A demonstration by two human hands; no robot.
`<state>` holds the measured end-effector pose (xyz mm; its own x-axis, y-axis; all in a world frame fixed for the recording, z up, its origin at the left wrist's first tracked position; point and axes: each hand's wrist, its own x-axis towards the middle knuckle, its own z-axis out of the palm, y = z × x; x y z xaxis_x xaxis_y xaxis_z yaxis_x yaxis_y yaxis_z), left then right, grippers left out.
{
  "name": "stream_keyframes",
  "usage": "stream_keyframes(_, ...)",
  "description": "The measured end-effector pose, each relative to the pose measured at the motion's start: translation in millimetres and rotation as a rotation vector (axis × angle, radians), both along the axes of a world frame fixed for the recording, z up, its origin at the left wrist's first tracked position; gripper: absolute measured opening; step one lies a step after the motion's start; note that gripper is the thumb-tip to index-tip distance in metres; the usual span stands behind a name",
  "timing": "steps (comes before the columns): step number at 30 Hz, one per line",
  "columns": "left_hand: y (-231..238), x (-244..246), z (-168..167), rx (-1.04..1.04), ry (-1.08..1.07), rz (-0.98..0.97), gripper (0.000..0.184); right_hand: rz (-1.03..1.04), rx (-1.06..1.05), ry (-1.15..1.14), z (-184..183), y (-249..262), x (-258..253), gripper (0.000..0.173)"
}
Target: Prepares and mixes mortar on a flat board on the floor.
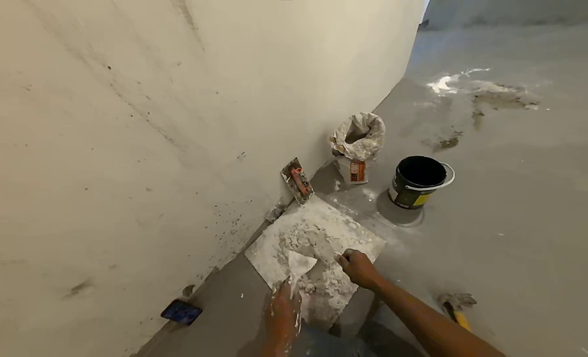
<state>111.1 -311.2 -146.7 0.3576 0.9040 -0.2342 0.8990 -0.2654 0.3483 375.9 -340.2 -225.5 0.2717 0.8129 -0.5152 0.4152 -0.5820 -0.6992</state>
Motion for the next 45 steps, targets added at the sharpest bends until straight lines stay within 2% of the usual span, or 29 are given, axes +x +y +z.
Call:
stream_keyframes(4, -20.2, -11.3, -14.6, -0.011, -0.132, 0.063, 0.046, -0.219, -0.052, 0.350, 27.4, -9.2, -5.9, 0.040)
stream_keyframes(7, -33.8, -1.8, -21.7, 0.020, -0.232, 0.082, 0.043, -0.253, -0.040, 0.429, 42.9, -17.0, -13.8, 0.037)
stream_keyframes(10, -36.0, 12.3, -31.0, 0.061, -0.276, 0.114, 0.043, -0.161, -0.015, 0.390, 65.4, -27.5, -27.4, 0.037)
stream_keyframes(13, -16.5, 24.8, -28.0, 0.057, -0.224, 0.150, 0.043, -0.083, -0.004, 0.309, 81.4, -40.3, -40.1, 0.037)
stream_keyframes(17, 33.6, 18.2, -16.2, 0.031, -0.155, 0.197, 0.046, 0.005, 0.016, 0.199, 74.9, -58.2, -32.0, 0.037)
stream_keyframes(20, 53.0, -4.5, -18.7, 0.122, -0.174, 0.170, 0.045, 0.037, 0.027, 0.150, 68.4, -59.2, -12.6, 0.039)
stream_keyframes(25, 25.0, -24.8, -18.7, 0.103, -0.205, 0.002, 0.043, 0.004, 0.046, 0.308, 69.2, -40.7, 18.6, 0.037)
stream_keyframes(31, -10.5, -29.4, -47.1, 0.164, -0.356, -0.055, 0.038, 0.051, -0.050, 0.408, 84.9, -16.6, 24.0, 0.036)
stream_keyframes(35, -10.4, -18.8, -54.5, 0.249, -0.358, -0.095, 0.036, 0.161, -0.054, 0.363, 94.9, -13.9, 17.5, 0.036)
stream_keyframes(40, -3.8, 9.3, -36.5, 0.200, -0.306, -0.067, 0.038, 0.210, -0.005, 0.183, 102.4, -13.5, 13.2, 0.038)
stream_keyframes(45, -4.7, 20.0, -48.8, 0.231, -0.459, -0.038, 0.038, 0.142, 0.014, 0.194, 110.2, -18.4, 20.8, 0.037)
